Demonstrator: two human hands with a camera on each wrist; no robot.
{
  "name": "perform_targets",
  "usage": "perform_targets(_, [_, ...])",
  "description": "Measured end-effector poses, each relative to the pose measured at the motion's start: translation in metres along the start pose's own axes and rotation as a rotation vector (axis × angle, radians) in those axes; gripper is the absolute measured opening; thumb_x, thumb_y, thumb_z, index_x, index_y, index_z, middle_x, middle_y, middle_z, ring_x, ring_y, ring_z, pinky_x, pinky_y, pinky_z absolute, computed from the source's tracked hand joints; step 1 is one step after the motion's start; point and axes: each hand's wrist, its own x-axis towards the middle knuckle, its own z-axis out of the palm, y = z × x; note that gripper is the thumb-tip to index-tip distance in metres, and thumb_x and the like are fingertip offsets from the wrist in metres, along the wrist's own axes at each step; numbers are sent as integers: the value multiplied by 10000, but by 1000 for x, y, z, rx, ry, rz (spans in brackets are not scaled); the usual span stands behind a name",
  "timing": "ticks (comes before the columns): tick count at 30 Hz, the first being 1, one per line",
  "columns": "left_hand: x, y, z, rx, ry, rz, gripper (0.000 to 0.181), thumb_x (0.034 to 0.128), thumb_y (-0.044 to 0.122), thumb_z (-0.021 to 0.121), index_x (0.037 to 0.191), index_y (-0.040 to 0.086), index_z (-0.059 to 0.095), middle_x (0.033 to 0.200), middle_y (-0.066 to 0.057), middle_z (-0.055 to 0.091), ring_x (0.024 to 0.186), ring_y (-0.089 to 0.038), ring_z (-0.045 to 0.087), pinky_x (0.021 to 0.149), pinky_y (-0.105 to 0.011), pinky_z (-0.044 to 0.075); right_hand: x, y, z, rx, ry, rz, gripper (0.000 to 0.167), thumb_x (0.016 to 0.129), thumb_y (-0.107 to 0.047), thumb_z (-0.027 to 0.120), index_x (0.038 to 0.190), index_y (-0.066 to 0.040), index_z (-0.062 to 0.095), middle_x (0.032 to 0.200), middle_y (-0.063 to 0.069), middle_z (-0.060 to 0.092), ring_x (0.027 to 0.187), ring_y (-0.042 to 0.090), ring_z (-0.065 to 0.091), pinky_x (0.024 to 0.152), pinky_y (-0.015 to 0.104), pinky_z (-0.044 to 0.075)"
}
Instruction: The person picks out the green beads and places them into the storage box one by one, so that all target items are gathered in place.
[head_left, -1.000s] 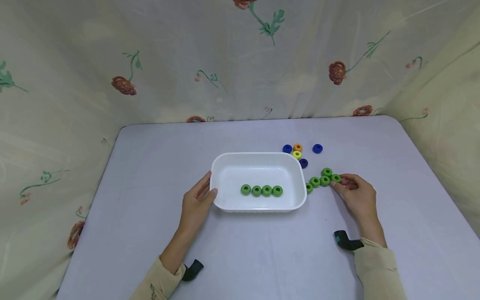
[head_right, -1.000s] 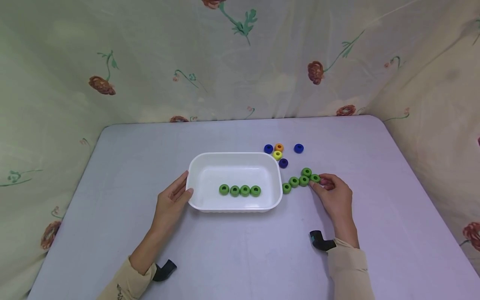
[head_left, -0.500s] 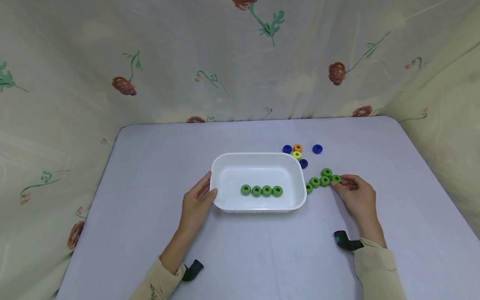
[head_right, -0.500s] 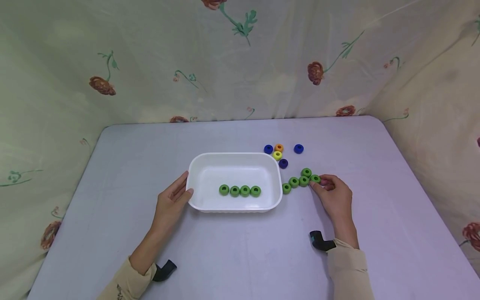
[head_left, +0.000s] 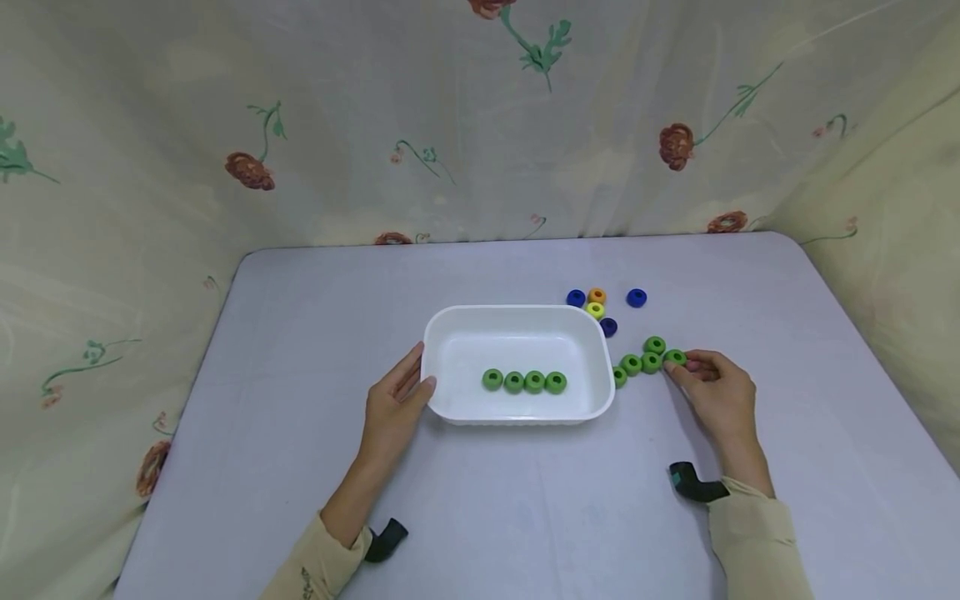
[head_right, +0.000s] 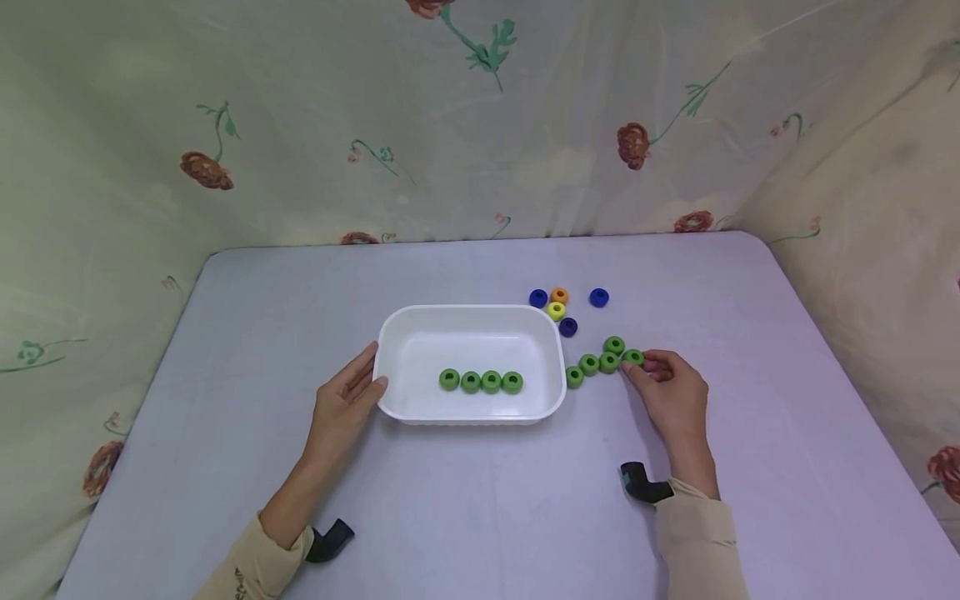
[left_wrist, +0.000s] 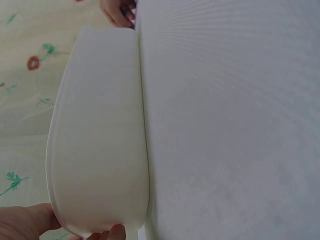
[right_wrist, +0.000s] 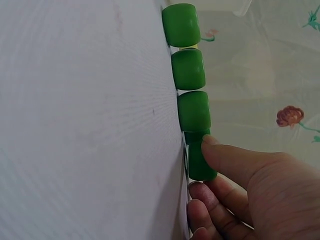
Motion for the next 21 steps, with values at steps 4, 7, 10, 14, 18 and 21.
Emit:
perform_targets(4, [0,0,0,3,3,-3,551,969,71,628,1496,129,476,1551,-44,475,1422,-203,490,1076,-189,480,1,0,0,17,17,1,428,903,-315,747,1222,-36,688,1033,76,672,773,-42,499,640,71,412])
perform_targets(7, [0,0,0,1,6,-9,553,968,73,630,1496,132,476,1551,-46,475,1420,-203,492,1075,-191,481,1,-1,-1,23,21,-2,427,902,-315,747,1217,-32,689,1015,65,669,761,-52,494,639,72,413])
perform_targets(10, [-1,0,0,4,7,-12,553,969,77,631,1497,136,475,1552,-45,474,1421,-201,491,1075,-193,481,0,-2,-1,26,30,-2,429,898,-310,753,1215,-28,689,1010,69,670,752,-55,494,635,70,415])
perform_targets(14, [0,-1,0,11,7,-8,555,970,80,630,1499,139,472,1552,-44,474,1421,-202,492,1073,-196,483,-2,-5,-3,43,53,-3,427,896,-311,755,1216,-36,687,994,36,658,763,-47,501,627,75,424])
perform_targets(18, [0,-2,0,8,3,-1,556,971,79,629,1501,138,469,1551,-43,475,1418,-203,494,1070,-195,487,-5,-12,-6,62,71,-3,430,904,-335,745,1233,-66,681,1000,-6,641,793,-42,499,615,89,428])
perform_targets(21, [0,-2,0,7,-1,0,556,972,79,629,1501,138,468,1551,-44,475,1419,-205,494,1071,-198,487,-8,-18,-7,75,105,-32,382,911,-323,737,1195,-71,705,949,-75,646,781,-69,496,628,81,420])
